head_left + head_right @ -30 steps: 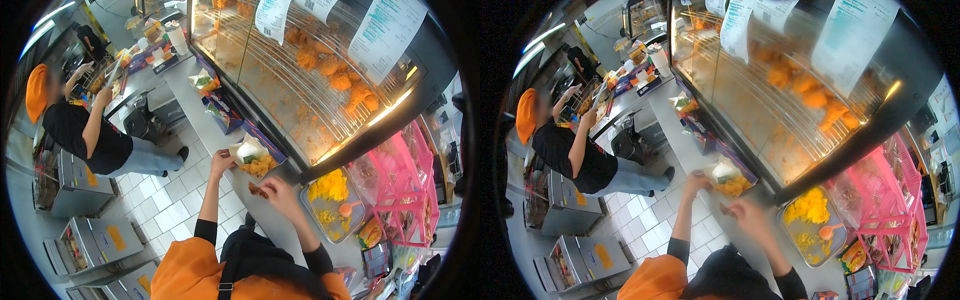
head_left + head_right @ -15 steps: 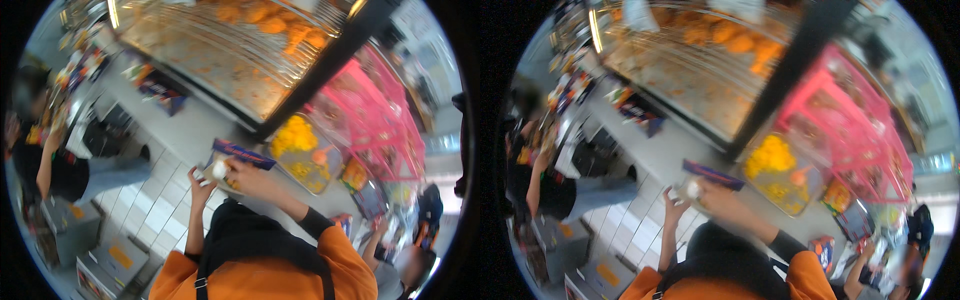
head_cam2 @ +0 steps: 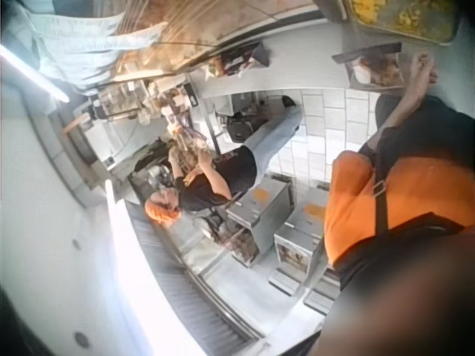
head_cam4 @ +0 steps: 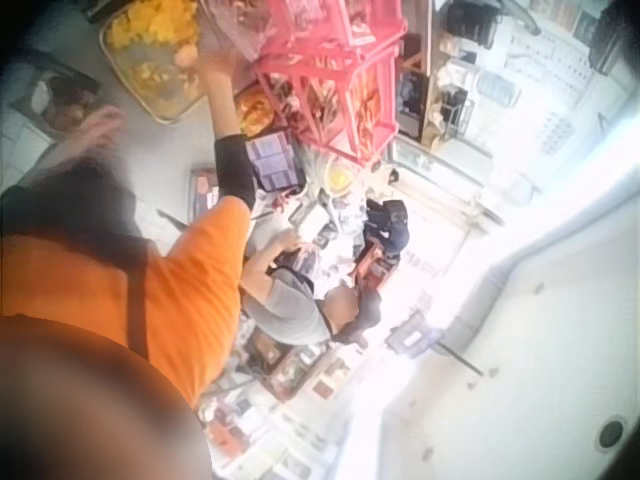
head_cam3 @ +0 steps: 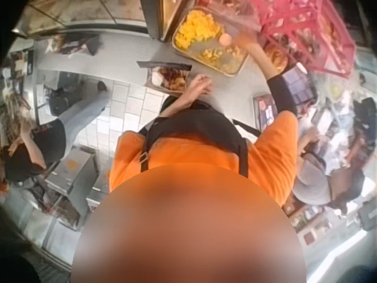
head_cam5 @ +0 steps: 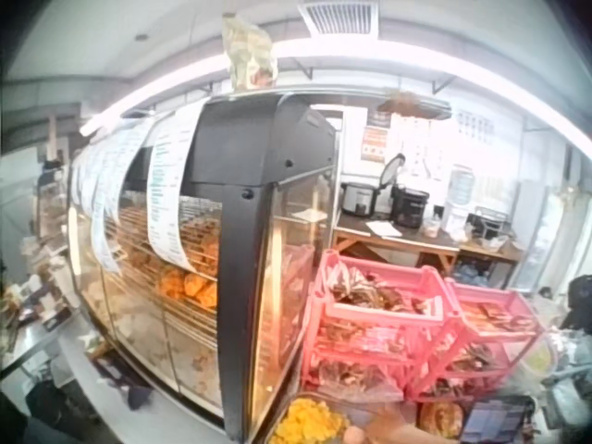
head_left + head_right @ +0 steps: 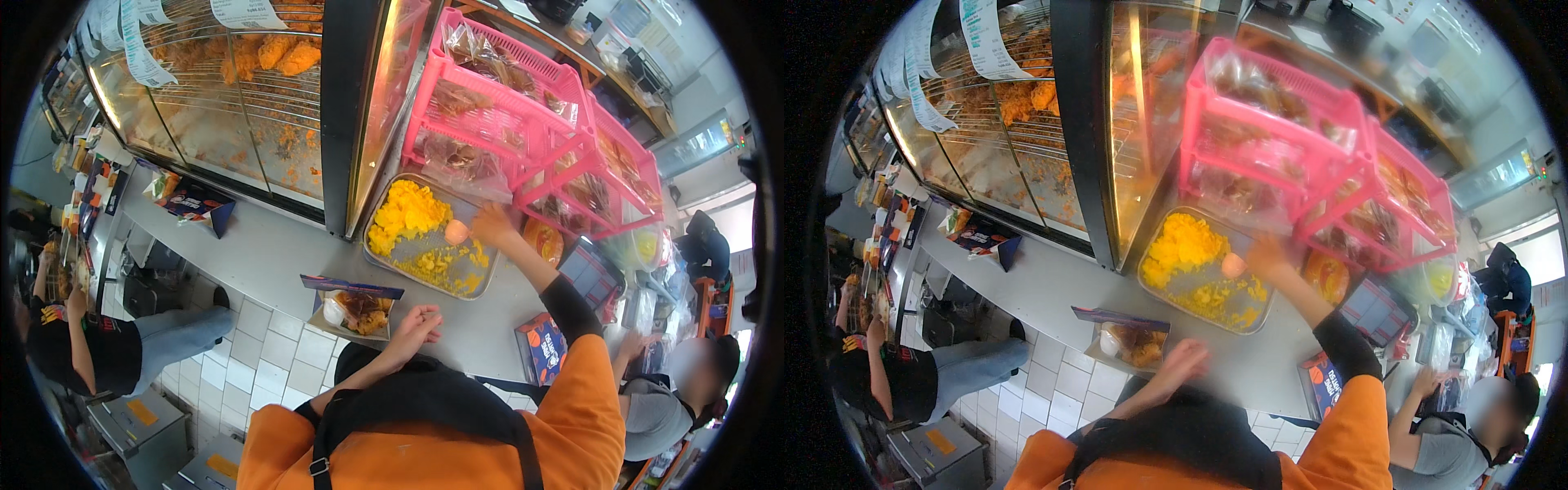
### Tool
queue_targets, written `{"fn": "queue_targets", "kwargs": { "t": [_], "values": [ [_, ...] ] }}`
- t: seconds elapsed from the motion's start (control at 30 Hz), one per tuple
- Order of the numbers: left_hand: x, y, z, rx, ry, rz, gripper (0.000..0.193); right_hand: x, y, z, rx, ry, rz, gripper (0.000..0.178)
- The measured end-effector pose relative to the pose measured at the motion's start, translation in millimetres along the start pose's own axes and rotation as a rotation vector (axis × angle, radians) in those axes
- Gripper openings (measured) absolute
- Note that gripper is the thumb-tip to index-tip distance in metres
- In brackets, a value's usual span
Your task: The person assembles food boxes by scooping yellow rice into containers, adding fried chicken pieces, and including a small bag of green vegetables. They repeatedly open and close the boxes and hand them to a coworker.
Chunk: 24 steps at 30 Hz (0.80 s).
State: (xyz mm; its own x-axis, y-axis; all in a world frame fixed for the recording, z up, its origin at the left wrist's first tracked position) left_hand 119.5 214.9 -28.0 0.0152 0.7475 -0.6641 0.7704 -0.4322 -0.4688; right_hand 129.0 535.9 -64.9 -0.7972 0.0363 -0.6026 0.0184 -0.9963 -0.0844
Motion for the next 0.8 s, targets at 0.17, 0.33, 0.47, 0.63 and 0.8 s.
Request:
{"fn": "queue_targets", "kwargs": {
  "t": [0.17, 0.33, 0.47, 0.63, 0.8],
  "values": [
    [46.5, 7.3, -11.4, -0.226, -0.331, -0.01, 0.071, -27.0, 29.6, 8.4, 0.373, -0.158, -0.252, 0.039],
    [55.2, 4.5, -12.5, -0.32, -0.45, -0.089, 0.074, -20.4, 54.5, 17.9, 0.686, 0.042, -0.342, 0.046],
    [53.4, -0.7, -12.2, -0.354, -0.434, -0.085, 0.073, -13.9, 82.6, 24.2, 0.471, -0.513, -0.359, 0.041],
    [53.2, 5.2, -10.6, -0.324, -0.433, -0.068, 0.069, 9.9, 96.8, 12.0, 0.276, -0.789, 0.024, 0.029],
    [58.8, 13.1, -10.0, -0.429, -0.36, -0.017, 0.073, 24.5, 115.3, -12.5, 0.162, -0.612, -0.165, 0.021]
  ]
}}
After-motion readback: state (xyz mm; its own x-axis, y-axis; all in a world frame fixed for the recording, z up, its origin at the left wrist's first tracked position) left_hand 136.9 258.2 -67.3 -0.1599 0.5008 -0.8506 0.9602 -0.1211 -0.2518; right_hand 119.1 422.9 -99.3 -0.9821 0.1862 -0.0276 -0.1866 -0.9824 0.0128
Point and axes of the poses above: each hand's wrist, its own x-axis towards the middle knuckle, its own z-axis out of the back of the hand, y = z × x, the point moved 1 cm from there along x, towards the middle knuckle, and after that the axes turned 12 degrees about z, right-handed, at the moved point
